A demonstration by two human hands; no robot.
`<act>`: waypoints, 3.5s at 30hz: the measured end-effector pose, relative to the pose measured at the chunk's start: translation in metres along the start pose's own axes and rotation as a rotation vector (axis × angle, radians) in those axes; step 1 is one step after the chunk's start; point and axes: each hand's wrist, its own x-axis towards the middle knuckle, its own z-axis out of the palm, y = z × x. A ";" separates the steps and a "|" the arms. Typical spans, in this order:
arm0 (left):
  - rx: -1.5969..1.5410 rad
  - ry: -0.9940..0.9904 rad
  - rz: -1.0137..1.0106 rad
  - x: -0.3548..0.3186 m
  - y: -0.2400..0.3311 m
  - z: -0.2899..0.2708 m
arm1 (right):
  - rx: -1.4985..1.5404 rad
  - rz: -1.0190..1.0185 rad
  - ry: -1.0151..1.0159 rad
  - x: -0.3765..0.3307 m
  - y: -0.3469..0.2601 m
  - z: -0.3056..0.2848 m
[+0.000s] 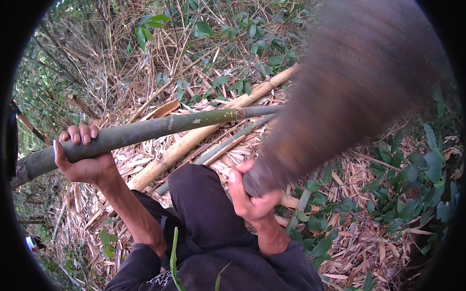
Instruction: The person sits on the forest floor and uses a machete to chop a long bamboo stalk into smaller sections. They repeatedly strike the bamboo to sever it and then place the cut pieces on the ground.
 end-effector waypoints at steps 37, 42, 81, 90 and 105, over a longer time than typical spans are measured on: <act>-0.011 -0.158 0.026 -0.002 -0.016 -0.011 | -0.760 0.593 -0.299 -0.065 0.113 -0.039; -0.027 -0.020 0.006 -0.011 -0.012 0.014 | -0.425 0.757 -0.211 -0.057 0.104 -0.043; 0.199 -0.325 0.053 -0.014 -0.041 -0.018 | -0.464 0.722 -0.281 -0.041 0.095 -0.048; 0.182 -0.281 0.056 -0.012 -0.032 -0.014 | -0.121 0.564 -0.225 -0.021 0.092 -0.014; 0.469 -0.156 -0.014 0.058 0.047 -0.044 | -1.020 0.838 -0.601 -0.113 0.198 -0.105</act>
